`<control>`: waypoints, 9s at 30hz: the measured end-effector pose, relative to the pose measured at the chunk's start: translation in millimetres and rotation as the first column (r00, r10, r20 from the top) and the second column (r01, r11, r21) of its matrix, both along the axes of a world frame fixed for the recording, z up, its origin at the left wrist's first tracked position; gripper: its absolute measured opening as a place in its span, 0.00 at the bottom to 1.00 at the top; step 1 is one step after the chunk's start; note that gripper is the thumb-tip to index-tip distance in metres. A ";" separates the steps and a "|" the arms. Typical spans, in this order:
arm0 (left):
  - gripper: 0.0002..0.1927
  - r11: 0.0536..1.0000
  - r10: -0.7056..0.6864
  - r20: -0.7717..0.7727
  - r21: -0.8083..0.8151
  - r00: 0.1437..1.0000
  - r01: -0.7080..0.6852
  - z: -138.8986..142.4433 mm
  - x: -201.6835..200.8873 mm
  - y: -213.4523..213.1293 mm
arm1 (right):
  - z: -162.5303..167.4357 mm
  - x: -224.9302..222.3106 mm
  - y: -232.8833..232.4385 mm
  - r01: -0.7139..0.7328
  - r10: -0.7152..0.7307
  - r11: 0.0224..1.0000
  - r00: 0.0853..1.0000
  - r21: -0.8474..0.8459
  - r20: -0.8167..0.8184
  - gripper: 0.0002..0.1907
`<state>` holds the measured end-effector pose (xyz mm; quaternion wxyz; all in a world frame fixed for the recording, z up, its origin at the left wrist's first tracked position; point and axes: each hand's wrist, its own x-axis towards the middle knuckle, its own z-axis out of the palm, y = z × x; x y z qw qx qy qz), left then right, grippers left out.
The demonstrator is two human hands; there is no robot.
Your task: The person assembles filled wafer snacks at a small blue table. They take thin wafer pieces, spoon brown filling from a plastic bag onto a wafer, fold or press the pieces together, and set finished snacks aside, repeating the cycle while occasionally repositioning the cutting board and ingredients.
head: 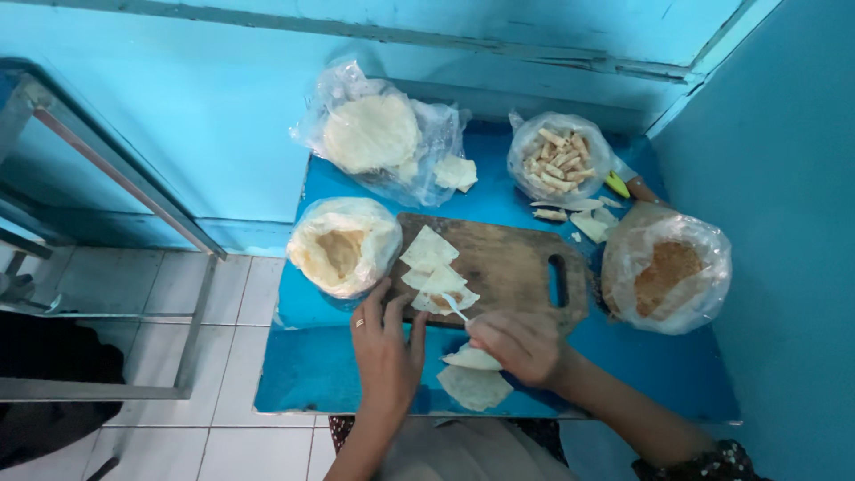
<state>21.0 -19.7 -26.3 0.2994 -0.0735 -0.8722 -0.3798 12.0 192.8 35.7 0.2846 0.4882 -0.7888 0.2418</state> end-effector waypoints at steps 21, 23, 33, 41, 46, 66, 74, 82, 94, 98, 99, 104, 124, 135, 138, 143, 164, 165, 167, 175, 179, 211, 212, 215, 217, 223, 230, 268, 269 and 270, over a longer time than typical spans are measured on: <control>0.08 0.977 0.100 0.076 -0.196 0.992 -0.084 21.4 2.7 25.4 | 1.7 62.4 165.2 0.991 -0.994 0.111 0.111 -0.069 -0.003 0.34; 0.08 0.974 0.087 0.066 -0.214 0.994 -0.071 20.8 3.0 26.7 | 8.1 64.9 138.5 0.968 -0.978 0.192 0.203 -0.160 0.050 0.23; 0.14 0.996 0.004 0.059 -0.084 0.998 0.001 10.1 5.1 25.1 | 8.8 -4.2 10.6 0.507 -0.570 0.822 0.731 0.260 0.374 0.12; 0.15 0.967 -0.186 -0.010 0.175 0.983 0.185 20.4 4.5 20.1 | -7.3 -14.8 -6.3 0.443 -0.406 0.891 0.685 0.096 0.605 0.12; 0.12 0.889 -0.228 0.020 0.411 0.974 0.199 34.4 4.1 21.7 | -14.7 -20.9 -4.7 0.520 -0.284 0.853 0.419 0.029 0.862 0.17; 0.09 0.921 -0.150 -0.013 0.361 0.989 0.144 22.1 -6.5 45.8 | -46.6 -23.7 6.8 0.491 -0.068 0.852 0.449 -0.183 0.891 0.18; 0.10 0.967 -0.110 -0.017 0.230 0.994 0.111 10.2 -10.8 44.5 | -56.5 -24.7 4.0 0.490 0.069 0.802 0.493 -0.342 0.867 0.19; 0.09 0.988 -0.142 -0.042 0.054 0.989 0.144 12.9 -11.9 38.0 | -43.7 -16.2 0.0 0.553 -0.337 0.831 0.580 -0.055 0.742 0.24; 0.05 0.975 -0.207 -0.022 -0.092 0.978 0.204 12.5 -15.7 20.8 | -57.4 -33.9 -7.8 0.494 0.045 0.806 0.497 -0.326 0.866 0.24; 0.05 0.978 -0.194 -0.042 -0.090 0.980 0.189 13.3 -16.6 18.3 | -53.9 -34.1 -12.9 0.508 0.087 0.802 0.421 -0.314 0.903 0.21; 0.05 0.977 -0.198 -0.035 -0.092 0.980 0.194 13.6 -16.7 17.0 | -52.0 -33.0 -13.4 0.522 0.023 0.815 0.405 -0.252 0.914 0.20; 0.07 0.956 -0.244 0.002 -0.167 0.970 0.241 19.3 -19.1 5.8 | -45.9 -28.7 -15.0 0.424 -0.072 0.888 0.506 -0.176 0.859 0.18; 0.03 0.915 -0.340 0.070 -0.207 0.938 0.347 18.8 -52.9 -2.4 | -40.7 -70.1 -8.7 0.327 -0.002 0.936 0.367 -0.127 0.930 0.20; 0.07 0.916 -0.359 -0.042 -0.209 0.933 0.343 23.8 -54.1 6.5 | -26.0 -75.0 -13.9 0.387 -0.293 0.919 0.530 0.080 0.796 0.10; 0.07 0.907 -0.374 -0.041 -0.225 0.927 0.356 21.1 -55.2 3.6 | -14.4 -69.6 -12.3 0.341 -0.343 0.932 0.730 0.119 0.590 0.07; 0.04 0.922 -0.361 0.056 -0.127 0.931 0.365 19.1 -66.6 4.7 | -2.9 -60.3 -12.1 0.306 -0.320 0.946 0.933 0.107 0.161 0.13; 0.06 0.899 -0.337 0.028 -0.288 0.941 0.330 23.3 -69.3 11.8 | -8.3 -71.5 -5.6 0.362 -0.386 0.922 0.877 0.135 0.287 0.07; 0.06 0.897 -0.343 0.022 -0.290 0.939 0.334 23.5 -70.5 11.8 | -6.3 -66.6 -6.1 0.338 -0.352 0.935 0.920 0.102 0.174 0.09; 0.06 0.894 -0.354 0.015 -0.288 0.935 0.343 24.0 -71.7 12.6 | -4.3 -62.5 -7.2 0.316 -0.321 0.946 0.944 0.076 0.076 0.10; 0.07 0.922 -0.366 -0.041 -0.150 0.930 0.357 29.0 -73.1 16.0 | -0.1 -74.8 -9.6 0.419 -0.451 0.892 0.819 0.168 0.355 0.10; 0.06 0.916 -0.368 0.001 -0.172 0.930 0.363 24.0 -77.2 18.0 | 1.0 -79.3 -10.5 0.427 -0.433 0.887 0.637 0.176 0.637 0.10; 0.16 0.893 -0.234 -0.067 -0.409 0.970 0.187 12.5 -54.7 3.6 | 4.3 -89.8 -9.8 0.265 -0.255 0.964 0.913 0.012 0.319 0.15; 0.17 0.891 -0.249 -0.067 -0.406 0.966 0.202 12.4 -54.9 3.7 | 3.5 -85.6 -9.9 0.279 -0.280 0.959 0.922 0.040 0.267 0.15; 0.16 0.884 -0.225 -0.156 -0.447 0.962 0.135 11.5 -55.9 6.7 | -2.9 -80.9 -16.8 0.331 -0.344 0.939 0.922 0.097 0.180 0.14; 0.12 0.872 -0.255 -0.139 -0.460 0.957 0.166 10.5 -56.0 6.7 | -6.7 -89.6 -24.0 0.359 -0.372 0.928 0.904 0.101 0.209 0.12; 0.12 0.853 -0.267 -0.095 -0.486 0.959 0.190 7.0 -53.0 5.7 | 2.1 -118.6 -25.8 0.472 -0.155 0.876 0.467 -0.097 0.871 0.13; 0.10 0.869 -0.260 -0.170 -0.471 0.951 0.154 1.8 -56.2 7.6 | 14.3 -93.9 -20.3 0.294 -0.312 0.944 0.943 0.153 0.114 0.19; 0.15 0.853 -0.263 -0.078 -0.485 0.962 0.194 15.2 -54.5 51.5 | 79.5 24.9 234.2 0.684 -0.819 0.563 0.535 0.463 0.206 0.16; 0.15 0.855 -0.266 -0.076 -0.479 0.961 0.198 16.4 -54.2 54.1 | 75.0 28.1 232.6 0.705 -0.860 0.500 0.470 0.502 0.196 0.18; 0.15 0.862 -0.274 -0.072 -0.461 0.959 0.211 17.3 -53.6 57.4 | 72.0 28.8 231.2 0.720 -0.895 0.437 0.409 0.539 0.179 0.21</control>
